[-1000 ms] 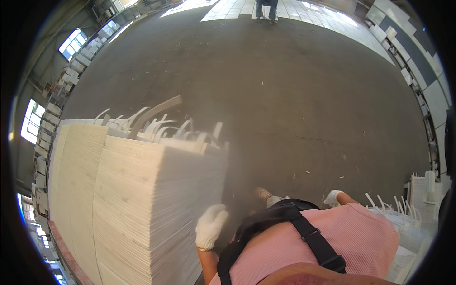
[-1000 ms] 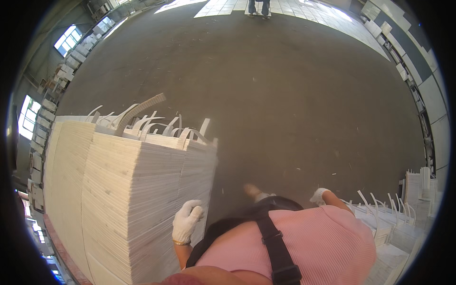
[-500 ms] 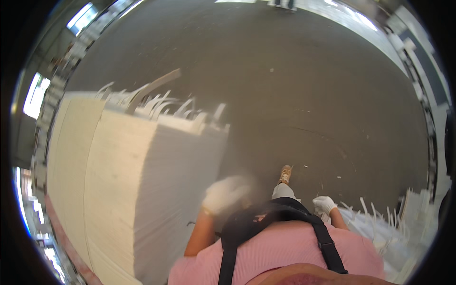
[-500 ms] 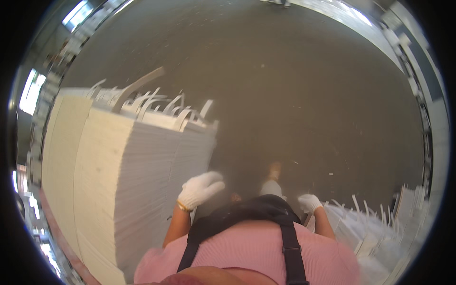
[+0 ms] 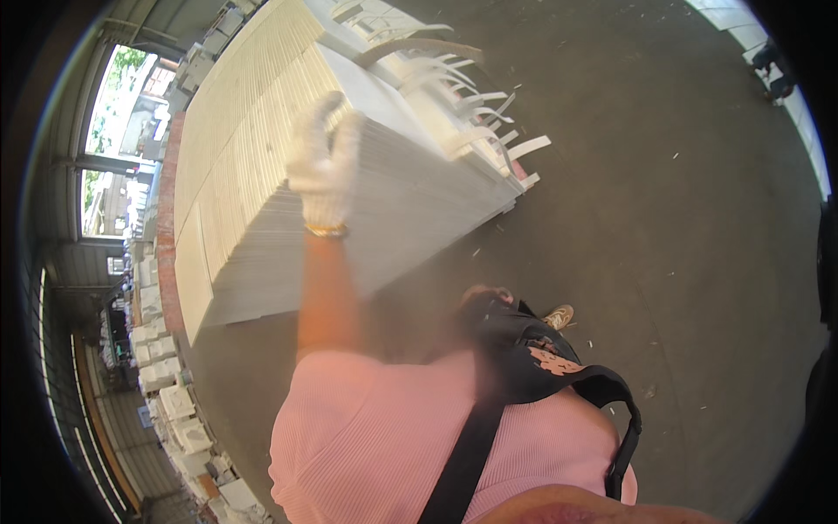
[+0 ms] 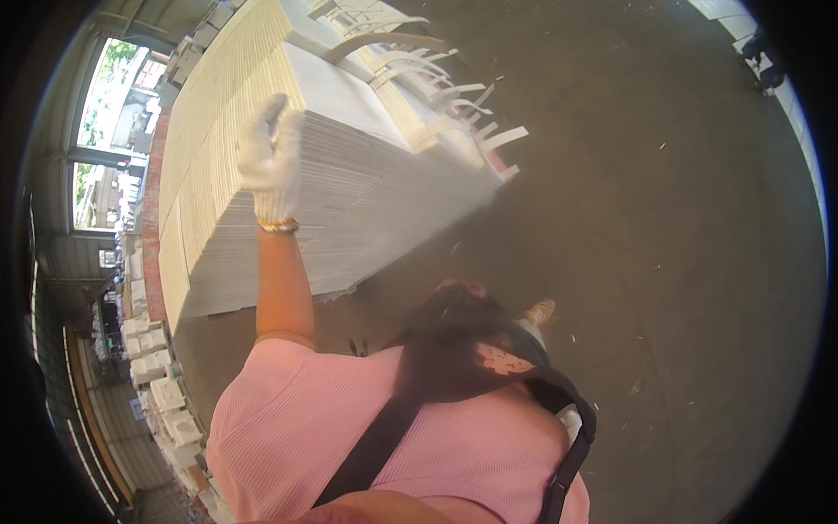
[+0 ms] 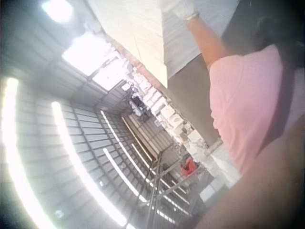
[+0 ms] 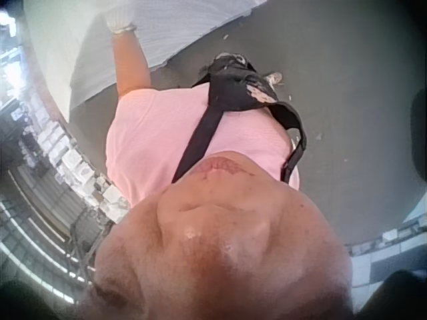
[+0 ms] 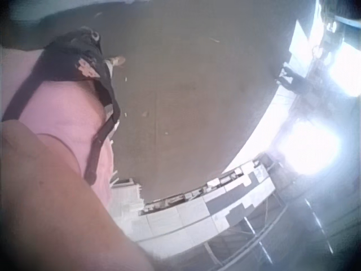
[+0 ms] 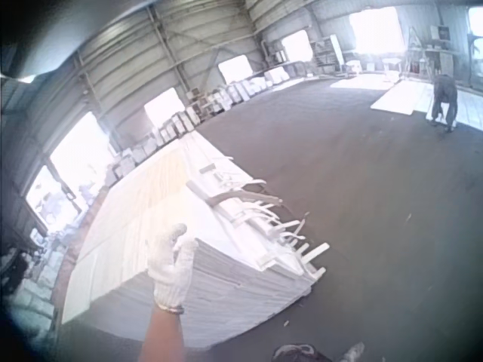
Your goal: The person picks up white square tiles from a stack, carries them to a tiled floor area, and places them one by one into empty spots in the grid. The person repeats this cycle multiple times, handling tiles individually and aligning them with existing tiles.
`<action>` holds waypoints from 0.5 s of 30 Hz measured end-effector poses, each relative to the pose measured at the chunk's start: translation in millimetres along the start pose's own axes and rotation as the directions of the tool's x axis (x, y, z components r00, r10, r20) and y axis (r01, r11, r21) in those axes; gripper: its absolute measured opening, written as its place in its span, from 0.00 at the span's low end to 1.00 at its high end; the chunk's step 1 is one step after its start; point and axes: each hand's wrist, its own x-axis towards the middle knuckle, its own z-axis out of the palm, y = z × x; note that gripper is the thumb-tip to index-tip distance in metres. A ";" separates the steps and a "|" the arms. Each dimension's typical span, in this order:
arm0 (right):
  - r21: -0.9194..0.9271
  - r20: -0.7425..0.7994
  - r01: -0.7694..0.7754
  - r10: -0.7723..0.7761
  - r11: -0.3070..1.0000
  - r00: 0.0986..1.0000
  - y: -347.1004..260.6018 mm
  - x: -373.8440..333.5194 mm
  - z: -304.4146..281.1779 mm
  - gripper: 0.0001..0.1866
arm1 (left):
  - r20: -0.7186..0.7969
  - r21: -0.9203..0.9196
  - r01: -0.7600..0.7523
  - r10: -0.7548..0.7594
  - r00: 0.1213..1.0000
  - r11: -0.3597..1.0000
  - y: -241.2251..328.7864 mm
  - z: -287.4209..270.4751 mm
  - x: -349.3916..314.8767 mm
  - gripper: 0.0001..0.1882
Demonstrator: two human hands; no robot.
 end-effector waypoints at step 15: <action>0.718 -0.009 -0.008 0.020 0.696 1.000 -219.6 198.8 -285.3 0.16 | -0.186 0.483 0.040 0.058 0.981 0.875 -86.2 45.6 4.4 0.17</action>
